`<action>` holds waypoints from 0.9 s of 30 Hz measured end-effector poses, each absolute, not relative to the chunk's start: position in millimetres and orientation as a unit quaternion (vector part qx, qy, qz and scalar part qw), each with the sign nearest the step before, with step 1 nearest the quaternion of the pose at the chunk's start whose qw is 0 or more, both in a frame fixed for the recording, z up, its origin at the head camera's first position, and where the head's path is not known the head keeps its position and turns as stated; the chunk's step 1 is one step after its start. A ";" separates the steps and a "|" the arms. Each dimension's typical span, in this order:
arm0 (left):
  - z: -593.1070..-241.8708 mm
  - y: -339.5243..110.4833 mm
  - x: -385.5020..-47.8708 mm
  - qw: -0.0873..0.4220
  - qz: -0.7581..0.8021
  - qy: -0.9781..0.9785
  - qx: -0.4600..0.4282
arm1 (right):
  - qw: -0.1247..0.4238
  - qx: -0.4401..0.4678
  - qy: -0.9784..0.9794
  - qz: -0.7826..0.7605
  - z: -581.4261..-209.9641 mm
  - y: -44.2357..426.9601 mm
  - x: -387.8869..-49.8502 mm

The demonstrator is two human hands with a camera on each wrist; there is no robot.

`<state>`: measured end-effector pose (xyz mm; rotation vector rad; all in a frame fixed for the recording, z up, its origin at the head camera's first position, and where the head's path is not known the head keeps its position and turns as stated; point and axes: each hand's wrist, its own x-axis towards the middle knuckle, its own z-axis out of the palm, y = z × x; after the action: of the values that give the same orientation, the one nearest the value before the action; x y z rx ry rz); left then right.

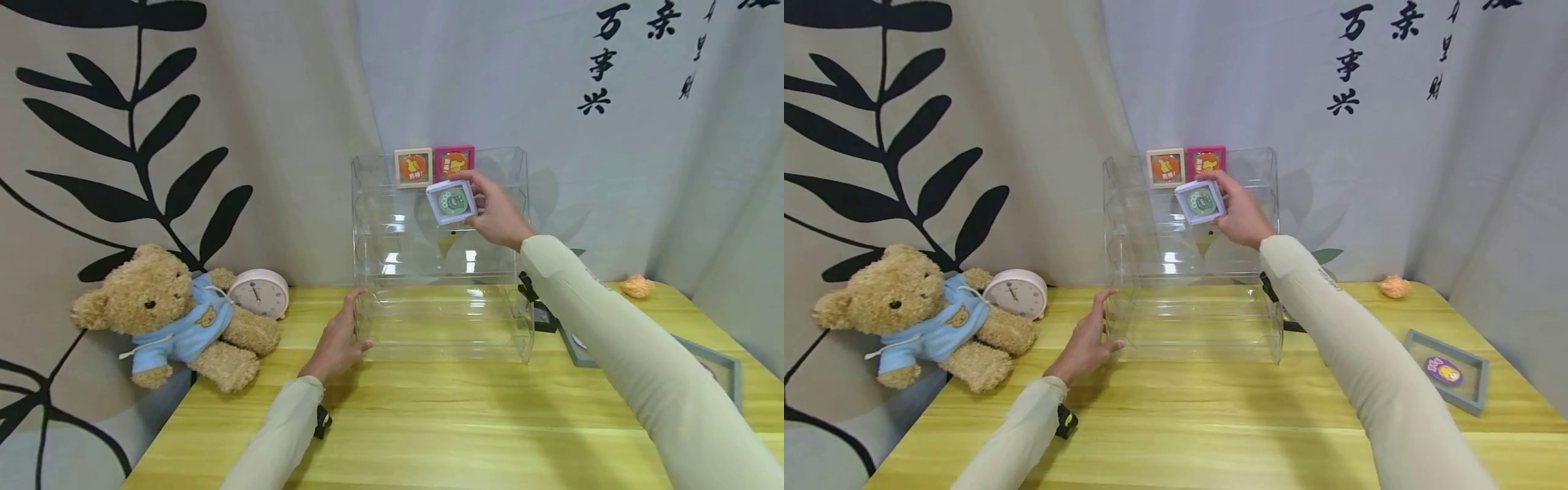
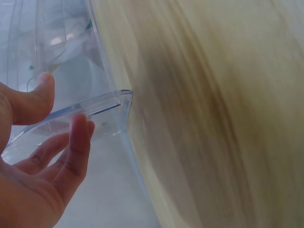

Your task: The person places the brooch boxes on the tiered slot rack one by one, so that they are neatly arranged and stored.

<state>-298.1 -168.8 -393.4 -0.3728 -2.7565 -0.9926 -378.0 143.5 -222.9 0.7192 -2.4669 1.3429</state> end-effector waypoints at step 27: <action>-394.1 -168.2 -296.5 0.088 -0.344 -0.927 -0.120 | 0.129 0.209 -0.899 0.362 -224.3 112.1 -410.1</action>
<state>-296.5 -168.2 -394.1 -0.3570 -2.7585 -1.0251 -410.1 112.1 -224.3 0.6075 -2.6146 1.0519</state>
